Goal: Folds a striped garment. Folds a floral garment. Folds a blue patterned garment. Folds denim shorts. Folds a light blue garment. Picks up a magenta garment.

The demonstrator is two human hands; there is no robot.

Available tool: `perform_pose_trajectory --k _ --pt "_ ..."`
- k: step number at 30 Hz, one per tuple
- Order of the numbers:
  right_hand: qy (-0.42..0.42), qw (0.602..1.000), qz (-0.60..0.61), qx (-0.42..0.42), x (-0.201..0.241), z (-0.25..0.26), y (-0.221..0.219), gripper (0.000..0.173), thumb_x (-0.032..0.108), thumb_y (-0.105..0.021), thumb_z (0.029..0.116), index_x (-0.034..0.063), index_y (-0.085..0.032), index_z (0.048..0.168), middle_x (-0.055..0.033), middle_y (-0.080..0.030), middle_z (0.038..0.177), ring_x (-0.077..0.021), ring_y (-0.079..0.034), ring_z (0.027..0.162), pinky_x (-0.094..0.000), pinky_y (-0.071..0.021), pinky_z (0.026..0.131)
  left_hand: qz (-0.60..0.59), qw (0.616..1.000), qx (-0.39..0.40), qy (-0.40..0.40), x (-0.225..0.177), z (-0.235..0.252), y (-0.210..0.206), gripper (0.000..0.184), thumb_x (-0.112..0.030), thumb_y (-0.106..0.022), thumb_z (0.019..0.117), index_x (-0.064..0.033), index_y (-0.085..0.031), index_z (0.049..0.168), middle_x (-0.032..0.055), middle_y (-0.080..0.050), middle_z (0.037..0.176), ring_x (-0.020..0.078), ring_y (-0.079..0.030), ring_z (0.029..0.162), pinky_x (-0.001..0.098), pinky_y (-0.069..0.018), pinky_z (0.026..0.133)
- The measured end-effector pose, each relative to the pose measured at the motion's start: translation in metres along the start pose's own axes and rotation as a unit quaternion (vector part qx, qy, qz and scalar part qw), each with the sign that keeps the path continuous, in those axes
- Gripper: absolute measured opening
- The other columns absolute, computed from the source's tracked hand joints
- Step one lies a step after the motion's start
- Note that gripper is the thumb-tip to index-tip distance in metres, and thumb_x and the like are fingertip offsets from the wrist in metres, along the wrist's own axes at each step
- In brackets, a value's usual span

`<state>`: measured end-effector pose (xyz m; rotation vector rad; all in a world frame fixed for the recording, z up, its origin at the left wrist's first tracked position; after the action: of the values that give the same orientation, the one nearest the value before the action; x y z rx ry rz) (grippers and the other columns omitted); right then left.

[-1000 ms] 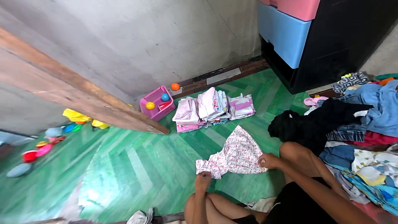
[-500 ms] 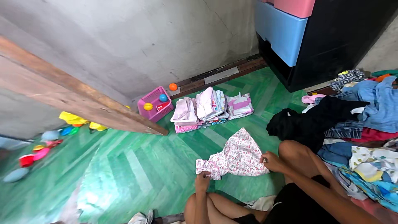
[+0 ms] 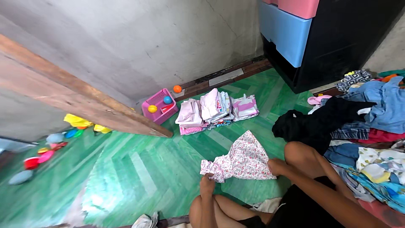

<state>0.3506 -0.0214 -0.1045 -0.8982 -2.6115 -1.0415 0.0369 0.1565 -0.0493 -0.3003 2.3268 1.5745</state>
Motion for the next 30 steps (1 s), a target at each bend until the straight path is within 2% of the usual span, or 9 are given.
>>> perform_pose_trajectory --k 5,8,10,14,17,20,22,26,30 --pt "-0.034 0.996 -0.059 0.058 0.011 -0.005 0.006 0.045 0.027 -0.068 0.0961 -0.0092 -0.065 0.121 -0.0306 -0.062 0.131 -0.0449 -0.058 0.126 -0.0671 -0.0445 0.100 -0.032 0.991 -0.132 0.010 -0.003 -0.009 0.030 0.030 0.000 -0.062 0.0935 -0.0015 -0.070 0.122 0.0292 -0.059 0.133 0.0472 -0.057 0.123 0.0609 -0.0485 0.100" --pt "-0.032 0.999 0.011 -0.029 0.017 -0.008 0.042 0.038 0.026 -0.064 0.0982 -0.0058 -0.067 0.119 -0.0282 -0.062 0.131 -0.0440 -0.058 0.127 -0.0672 -0.0444 0.100 -0.035 0.983 -0.181 -0.006 -0.010 -0.017 0.041 0.032 -0.004 -0.064 0.0929 0.0005 -0.068 0.125 0.0314 -0.054 0.138 0.0488 -0.054 0.126 0.0607 -0.0471 0.101" --pt "-0.015 0.990 0.079 -0.120 0.022 -0.002 0.073 0.037 0.024 -0.060 0.1005 -0.0042 -0.065 0.124 -0.0279 -0.059 0.136 -0.0447 -0.053 0.132 -0.0646 -0.0440 0.103 -0.038 0.973 -0.208 -0.091 -0.028 -0.022 0.043 0.031 -0.004 -0.064 0.0918 0.0035 -0.069 0.122 0.0327 -0.056 0.134 0.0498 -0.055 0.124 0.0614 -0.0466 0.101" --pt "0.019 0.951 0.211 -0.227 0.030 0.042 0.115 0.054 0.026 -0.062 0.1018 -0.0064 -0.050 0.144 -0.0308 -0.045 0.149 -0.0446 -0.043 0.141 -0.0564 -0.0391 0.114 -0.100 0.945 -0.153 -0.270 -0.079 -0.044 0.019 0.027 0.002 -0.061 0.0915 0.0095 -0.068 0.116 0.0309 -0.061 0.129 0.0446 -0.059 0.123 0.0554 -0.0499 0.102" --pt "-0.010 0.941 0.238 -0.240 0.037 0.062 0.123 0.064 0.021 -0.066 0.0981 -0.0095 -0.042 0.148 -0.0323 -0.044 0.150 -0.0447 -0.041 0.143 -0.0538 -0.0351 0.117 -0.133 0.935 -0.088 -0.317 -0.109 -0.062 -0.019 0.027 0.000 -0.060 0.0922 0.0060 -0.070 0.117 0.0264 -0.061 0.133 0.0374 -0.061 0.123 0.0479 -0.0542 0.099" --pt "-0.055 0.946 0.226 -0.225 0.042 0.064 0.119 0.065 0.010 -0.067 0.0931 -0.0120 -0.040 0.147 -0.0310 -0.045 0.150 -0.0427 -0.043 0.142 -0.0533 -0.0371 0.116 -0.148 0.928 -0.040 -0.340 -0.132 -0.069 -0.053 0.032 -0.002 -0.060 0.0929 0.0039 -0.069 0.123 0.0246 -0.057 0.142 0.0368 -0.057 0.131 0.0479 -0.0482 0.108" --pt "-0.068 0.948 0.231 -0.207 0.039 0.066 0.116 0.063 0.010 -0.067 0.0922 -0.0121 -0.042 0.145 -0.0296 -0.048 0.148 -0.0406 -0.049 0.138 -0.0535 -0.0413 0.112 -0.161 0.931 0.010 -0.327 -0.145 -0.066 -0.070 0.039 -0.005 -0.061 0.0951 0.0041 -0.063 0.133 0.0252 -0.049 0.151 0.0356 -0.054 0.135 0.0458 -0.0470 0.110" --pt "0.009 0.956 0.238 -0.170 0.035 0.078 0.113 0.037 0.012 -0.065 0.0943 -0.0100 -0.062 0.124 -0.0308 -0.061 0.130 -0.0431 -0.057 0.127 -0.0595 -0.0438 0.106 -0.294 0.929 0.137 -0.178 -0.141 -0.046 -0.104 0.052 -0.012 -0.058 0.1018 0.0031 -0.044 0.150 0.0255 -0.034 0.160 0.0317 -0.063 0.120 0.0431 -0.0559 0.095" --pt "0.217 0.918 0.196 -0.267 0.050 0.046 0.127 0.024 0.003 -0.065 0.0916 -0.0039 -0.072 0.113 -0.0289 -0.061 0.120 -0.0440 -0.053 0.121 -0.0540 -0.0410 0.108 -0.442 0.880 0.168 -0.042 -0.118 -0.032 -0.117 0.047 -0.024 -0.037 0.1115 -0.0055 -0.040 0.154 0.0210 -0.047 0.152 0.0291 -0.065 0.115 0.0435 -0.0557 0.087"
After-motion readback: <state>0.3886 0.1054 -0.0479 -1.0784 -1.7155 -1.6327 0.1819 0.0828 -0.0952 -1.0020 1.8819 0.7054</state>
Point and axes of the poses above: each hand's wrist, its own z-axis towards the middle knuckle, its own y-axis out of the back of the hand, x = y × z, the point moved 10 cm from there along z, towards the middle knuckle
